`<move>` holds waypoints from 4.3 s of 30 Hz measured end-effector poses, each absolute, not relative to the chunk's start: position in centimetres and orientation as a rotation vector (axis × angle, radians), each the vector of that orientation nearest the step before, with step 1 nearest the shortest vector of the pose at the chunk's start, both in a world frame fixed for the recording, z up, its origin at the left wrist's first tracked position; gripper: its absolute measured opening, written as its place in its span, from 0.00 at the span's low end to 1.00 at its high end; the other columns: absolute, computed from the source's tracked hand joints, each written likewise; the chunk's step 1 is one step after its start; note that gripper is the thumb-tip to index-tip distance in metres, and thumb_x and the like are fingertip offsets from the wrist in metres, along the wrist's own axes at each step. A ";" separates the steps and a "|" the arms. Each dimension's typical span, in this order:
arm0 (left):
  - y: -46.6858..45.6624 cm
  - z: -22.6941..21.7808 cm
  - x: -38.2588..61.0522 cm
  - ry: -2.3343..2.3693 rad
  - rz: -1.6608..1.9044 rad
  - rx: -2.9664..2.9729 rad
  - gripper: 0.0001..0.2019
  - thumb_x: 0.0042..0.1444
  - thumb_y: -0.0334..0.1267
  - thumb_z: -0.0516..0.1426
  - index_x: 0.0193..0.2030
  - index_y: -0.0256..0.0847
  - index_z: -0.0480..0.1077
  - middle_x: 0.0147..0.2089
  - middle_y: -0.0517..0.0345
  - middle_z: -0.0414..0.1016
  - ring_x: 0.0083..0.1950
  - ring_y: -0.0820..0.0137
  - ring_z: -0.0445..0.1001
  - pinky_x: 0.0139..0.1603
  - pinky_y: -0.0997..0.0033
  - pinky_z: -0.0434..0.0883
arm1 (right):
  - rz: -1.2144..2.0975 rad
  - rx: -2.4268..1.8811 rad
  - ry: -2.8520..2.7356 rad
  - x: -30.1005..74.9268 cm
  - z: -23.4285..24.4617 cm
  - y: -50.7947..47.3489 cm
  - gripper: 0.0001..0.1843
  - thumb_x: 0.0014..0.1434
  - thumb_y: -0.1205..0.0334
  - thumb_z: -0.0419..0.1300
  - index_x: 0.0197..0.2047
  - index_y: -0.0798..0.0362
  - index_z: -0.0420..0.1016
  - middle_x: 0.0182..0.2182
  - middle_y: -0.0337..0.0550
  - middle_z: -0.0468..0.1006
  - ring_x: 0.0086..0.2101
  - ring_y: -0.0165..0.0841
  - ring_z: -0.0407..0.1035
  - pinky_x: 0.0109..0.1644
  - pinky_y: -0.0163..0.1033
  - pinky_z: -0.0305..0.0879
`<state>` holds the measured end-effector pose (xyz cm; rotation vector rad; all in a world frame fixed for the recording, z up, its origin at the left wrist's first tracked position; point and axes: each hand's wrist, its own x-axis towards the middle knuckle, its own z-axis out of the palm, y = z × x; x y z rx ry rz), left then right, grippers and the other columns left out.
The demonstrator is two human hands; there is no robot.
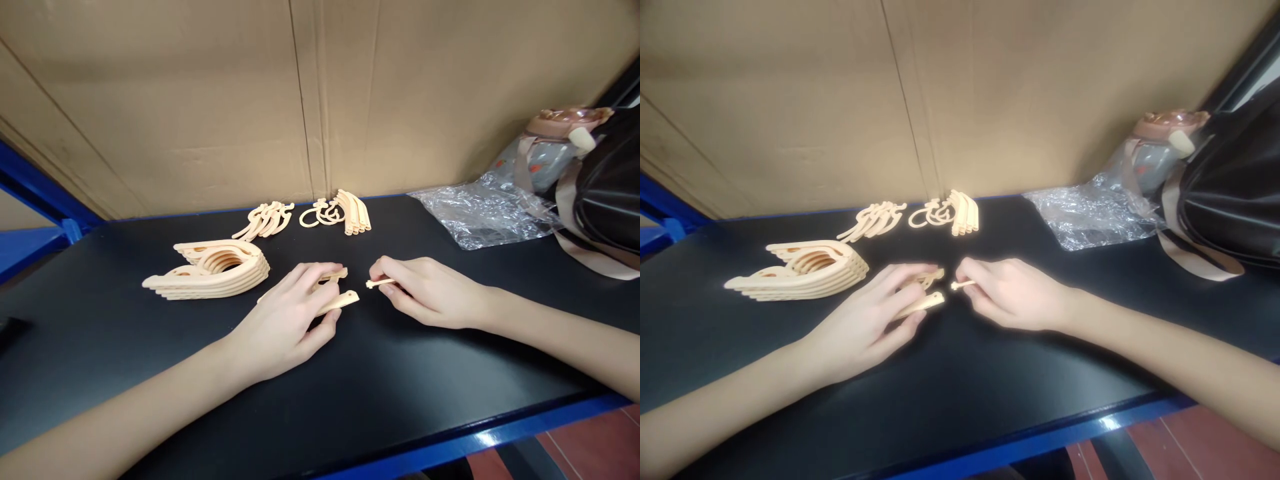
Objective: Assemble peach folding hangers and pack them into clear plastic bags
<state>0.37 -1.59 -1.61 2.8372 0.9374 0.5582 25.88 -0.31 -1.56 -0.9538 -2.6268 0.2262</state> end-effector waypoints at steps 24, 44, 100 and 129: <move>-1.4 -2.1 0.3 0.932 0.555 2.818 0.13 0.70 0.41 0.47 0.53 0.39 0.68 0.64 0.45 0.65 0.62 0.58 0.66 0.61 0.53 0.67 | 0.298 -0.837 -2.635 25.5 -1.6 -0.5 0.20 0.73 0.57 0.43 0.44 0.56 0.74 0.31 0.40 0.73 0.27 0.27 0.66 0.32 0.34 0.60; -1.4 -2.4 0.4 0.858 0.572 2.834 0.14 0.70 0.40 0.46 0.53 0.40 0.69 0.65 0.46 0.63 0.66 0.58 0.64 0.69 0.46 0.58 | 0.268 -0.766 -2.646 24.9 -2.1 -0.8 0.19 0.73 0.58 0.42 0.45 0.55 0.72 0.34 0.41 0.73 0.30 0.29 0.67 0.32 0.34 0.60; -1.0 -1.9 0.3 0.842 0.417 2.813 0.15 0.70 0.39 0.44 0.55 0.39 0.68 0.60 0.45 0.67 0.63 0.59 0.65 0.68 0.46 0.59 | -0.691 -0.546 -2.645 25.2 -2.0 -1.0 0.22 0.70 0.53 0.48 0.30 0.55 0.73 0.24 0.40 0.70 0.26 0.31 0.60 0.28 0.37 0.54; -1.0 -2.0 0.4 0.863 0.534 2.818 0.14 0.69 0.38 0.47 0.54 0.39 0.71 0.63 0.46 0.67 0.62 0.58 0.68 0.68 0.49 0.61 | -0.365 -0.734 -2.700 25.2 -1.6 -1.1 0.24 0.72 0.53 0.43 0.32 0.56 0.71 0.24 0.38 0.69 0.22 0.27 0.61 0.24 0.36 0.47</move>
